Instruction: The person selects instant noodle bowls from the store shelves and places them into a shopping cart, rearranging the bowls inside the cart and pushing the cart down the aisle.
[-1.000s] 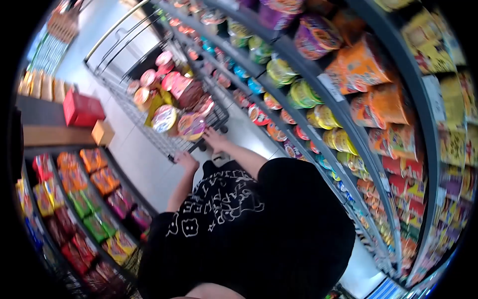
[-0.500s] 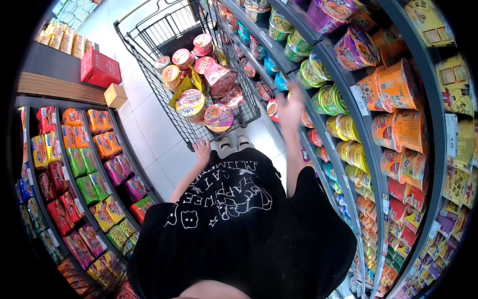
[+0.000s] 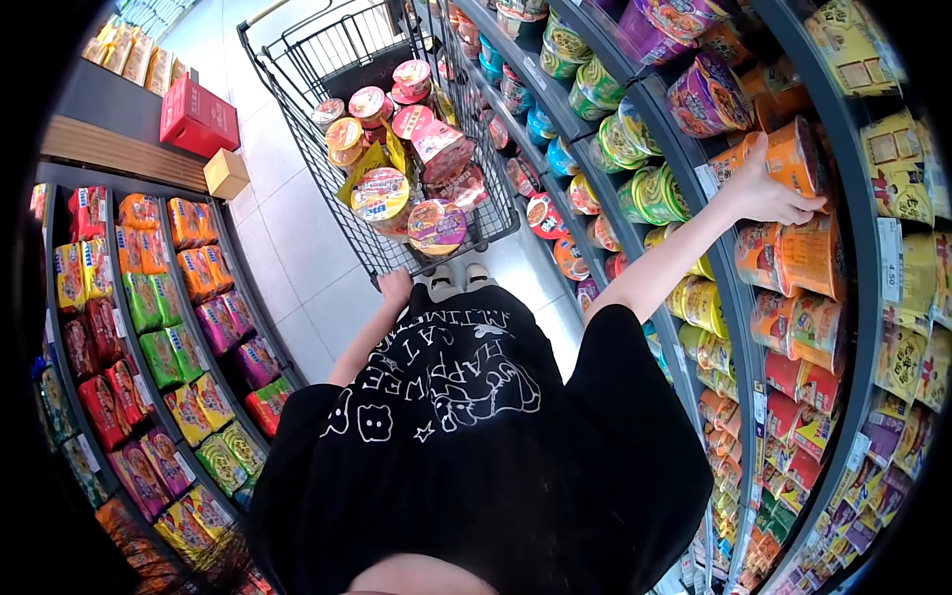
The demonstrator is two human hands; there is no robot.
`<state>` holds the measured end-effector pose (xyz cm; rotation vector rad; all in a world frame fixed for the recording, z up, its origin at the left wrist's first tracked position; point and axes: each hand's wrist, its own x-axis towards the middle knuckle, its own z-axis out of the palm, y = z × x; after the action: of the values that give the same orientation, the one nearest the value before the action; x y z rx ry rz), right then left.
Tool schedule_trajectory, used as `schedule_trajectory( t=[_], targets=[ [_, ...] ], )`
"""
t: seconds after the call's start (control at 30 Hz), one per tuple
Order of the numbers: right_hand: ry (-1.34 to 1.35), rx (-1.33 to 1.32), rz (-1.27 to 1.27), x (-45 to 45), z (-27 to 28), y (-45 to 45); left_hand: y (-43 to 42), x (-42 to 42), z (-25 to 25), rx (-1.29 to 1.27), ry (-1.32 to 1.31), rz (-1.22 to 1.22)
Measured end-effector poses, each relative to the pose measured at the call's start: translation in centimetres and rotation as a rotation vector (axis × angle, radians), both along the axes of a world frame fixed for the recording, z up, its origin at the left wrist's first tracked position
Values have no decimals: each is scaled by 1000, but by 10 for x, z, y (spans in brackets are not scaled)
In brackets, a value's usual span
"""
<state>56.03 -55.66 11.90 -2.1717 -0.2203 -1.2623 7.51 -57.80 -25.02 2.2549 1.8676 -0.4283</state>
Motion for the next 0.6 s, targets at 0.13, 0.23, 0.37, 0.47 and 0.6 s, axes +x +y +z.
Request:
schedule_trajectory(
  t=[0.13,0.23,0.37,0.47,0.6],
  targets=[
    [113,72,10,15,9,-4,3,3,9,-85,12,58],
    [239,90,9,23,15,-6,6,5,9,-116,32,87],
    [158,95,5,22,16,-10,9,5,7,-164,65,131],
    [43,132,96,6,21,-15,12,6,12,-191,113,169],
    [10,193,382,-35,34,-24,13,6,19,-242,146,177]
  ],
)
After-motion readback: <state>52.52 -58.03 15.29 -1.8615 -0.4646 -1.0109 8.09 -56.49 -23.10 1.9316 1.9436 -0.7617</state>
